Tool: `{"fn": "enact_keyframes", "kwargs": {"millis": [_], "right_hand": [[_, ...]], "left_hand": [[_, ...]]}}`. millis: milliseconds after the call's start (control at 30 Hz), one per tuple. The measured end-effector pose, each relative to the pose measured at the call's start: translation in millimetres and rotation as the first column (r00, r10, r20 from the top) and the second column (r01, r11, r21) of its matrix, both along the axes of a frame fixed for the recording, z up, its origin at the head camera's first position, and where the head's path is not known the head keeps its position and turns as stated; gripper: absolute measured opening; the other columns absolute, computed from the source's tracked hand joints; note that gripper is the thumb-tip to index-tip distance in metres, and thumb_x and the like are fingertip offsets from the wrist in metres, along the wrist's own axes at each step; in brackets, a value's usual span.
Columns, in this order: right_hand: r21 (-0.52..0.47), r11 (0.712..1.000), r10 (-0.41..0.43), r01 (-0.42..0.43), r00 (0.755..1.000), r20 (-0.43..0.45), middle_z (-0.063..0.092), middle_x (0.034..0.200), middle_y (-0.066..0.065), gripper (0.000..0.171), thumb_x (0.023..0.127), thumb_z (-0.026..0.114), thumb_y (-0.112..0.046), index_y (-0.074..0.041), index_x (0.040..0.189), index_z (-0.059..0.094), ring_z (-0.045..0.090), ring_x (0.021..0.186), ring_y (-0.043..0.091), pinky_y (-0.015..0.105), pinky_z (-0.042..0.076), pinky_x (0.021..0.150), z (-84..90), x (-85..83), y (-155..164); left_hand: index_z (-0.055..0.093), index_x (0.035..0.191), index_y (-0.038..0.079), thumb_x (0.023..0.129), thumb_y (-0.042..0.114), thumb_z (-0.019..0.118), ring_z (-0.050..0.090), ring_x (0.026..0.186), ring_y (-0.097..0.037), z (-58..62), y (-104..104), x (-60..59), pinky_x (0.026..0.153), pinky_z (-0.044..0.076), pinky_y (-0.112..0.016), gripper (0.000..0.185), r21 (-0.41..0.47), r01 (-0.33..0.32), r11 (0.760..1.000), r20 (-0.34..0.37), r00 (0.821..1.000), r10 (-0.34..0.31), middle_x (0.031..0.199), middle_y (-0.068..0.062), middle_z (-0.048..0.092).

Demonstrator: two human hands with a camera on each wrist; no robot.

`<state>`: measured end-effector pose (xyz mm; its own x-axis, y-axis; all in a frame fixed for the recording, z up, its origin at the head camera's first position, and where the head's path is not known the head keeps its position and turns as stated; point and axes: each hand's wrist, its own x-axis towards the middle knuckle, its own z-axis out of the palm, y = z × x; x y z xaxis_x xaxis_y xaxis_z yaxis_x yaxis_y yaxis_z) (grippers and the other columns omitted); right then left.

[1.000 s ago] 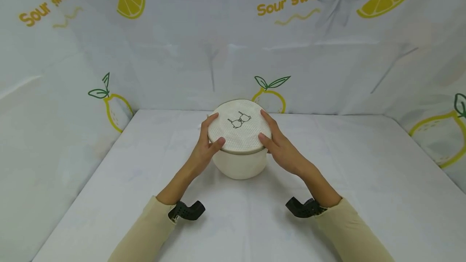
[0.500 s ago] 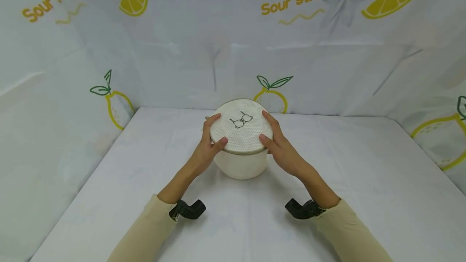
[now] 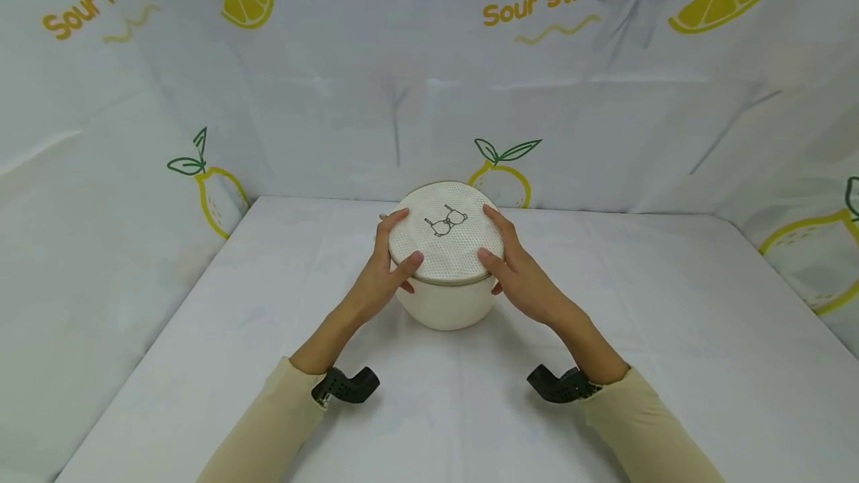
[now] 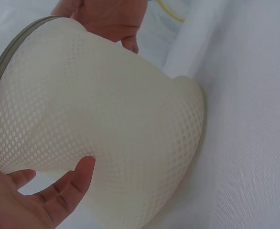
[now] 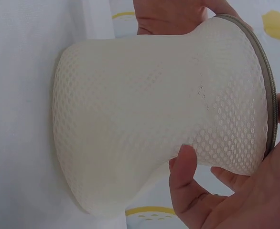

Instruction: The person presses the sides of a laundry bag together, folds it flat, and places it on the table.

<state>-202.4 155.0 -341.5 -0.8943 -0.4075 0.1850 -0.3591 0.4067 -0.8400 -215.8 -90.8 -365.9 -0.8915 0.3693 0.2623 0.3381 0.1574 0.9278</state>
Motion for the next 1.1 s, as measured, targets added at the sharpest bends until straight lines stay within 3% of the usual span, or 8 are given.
{"fn": "enact_keyframes", "kwargs": {"millis": [233, 467, 600, 700, 833, 1100], "right_hand": [[-0.108, 0.993, 0.043, -0.035, 0.997, 0.068, -0.001, 0.157, -0.002, 0.060, 0.104, 0.039, -0.027, -0.038, 0.152, 0.004, 0.045, 0.117, 0.039, 0.042, 0.056, 0.067, -1.5, -1.8, 0.2], [-0.134, 0.990, 0.045, -0.035, 0.997, 0.068, 0.001, 0.156, 0.001, 0.060, 0.104, 0.039, -0.026, -0.037, 0.152, 0.004, 0.052, 0.107, 0.037, 0.042, 0.056, 0.071, -3.6, -2.8, 0.3], [-0.141, 0.989, 0.045, -0.034, 0.996, 0.078, 0.000, 0.156, 0.000, 0.060, 0.104, 0.039, -0.026, -0.037, 0.152, 0.005, 0.049, 0.112, 0.037, 0.044, 0.055, 0.074, -4.5, -3.6, 0.3], [-0.133, 0.991, 0.042, -0.032, 0.996, 0.077, 0.000, 0.156, 0.000, 0.060, 0.104, 0.040, -0.026, -0.036, 0.152, 0.005, 0.047, 0.114, 0.037, 0.045, 0.054, 0.075, -4.4, -3.7, -0.1], [-0.112, 0.993, 0.032, -0.025, 0.998, 0.061, 0.001, 0.156, 0.001, 0.060, 0.104, 0.041, -0.026, -0.035, 0.152, 0.006, 0.047, 0.113, 0.036, 0.044, 0.054, 0.074, -4.0, -3.8, 0.0], [-0.126, 0.992, 0.032, -0.025, 0.998, 0.053, 0.003, 0.156, 0.001, 0.061, 0.103, 0.042, -0.024, -0.033, 0.152, 0.007, 0.048, 0.111, 0.037, 0.044, 0.054, 0.072, -5.4, -5.0, -0.4]], "left_hand": [[0.002, 0.151, 0.020, 0.082, 0.070, 0.053, 0.059, 0.094, -0.040, -0.2, 2.0, -1.3, 0.065, 0.053, -0.055, 0.099, 0.034, 0.040, 0.999, 0.029, 0.999, -0.041, 0.155, -0.016, -0.004], [0.001, 0.151, 0.035, 0.081, 0.072, 0.052, 0.063, 0.085, -0.038, 2.1, 2.3, 0.4, 0.060, 0.054, -0.051, 0.095, 0.044, 0.041, 0.998, 0.046, 0.998, -0.043, 0.156, -0.005, -0.010], [0.002, 0.150, 0.040, 0.079, 0.071, 0.055, 0.064, 0.089, -0.036, 1.5, 3.0, -0.9, 0.062, 0.055, -0.050, 0.094, 0.136, 0.073, 0.988, 0.106, 0.990, -0.088, 0.155, -0.001, -0.018], [0.003, 0.150, 0.038, 0.080, 0.068, 0.058, 0.062, 0.096, -0.036, -0.2, 4.4, -2.2, 0.067, 0.055, -0.049, 0.094, 0.224, 0.099, 0.970, 0.137, 0.982, -0.132, 0.155, -0.003, -0.013], [0.004, 0.151, 0.035, 0.082, 0.064, 0.059, 0.059, 0.102, -0.034, -2.5, 6.4, -2.4, 0.074, 0.055, -0.047, 0.094, 0.261, 0.125, 0.957, 0.131, 0.978, -0.164, 0.154, -0.007, 0.005], [0.005, 0.151, 0.034, 0.085, 0.055, 0.063, 0.055, 0.110, -0.035, -5.3, 9.2, 0.8, 0.078, 0.054, -0.047, 0.091, 0.324, 0.140, 0.936, 0.134, 0.972, -0.192, 0.153, -0.006, 0.005]]}}
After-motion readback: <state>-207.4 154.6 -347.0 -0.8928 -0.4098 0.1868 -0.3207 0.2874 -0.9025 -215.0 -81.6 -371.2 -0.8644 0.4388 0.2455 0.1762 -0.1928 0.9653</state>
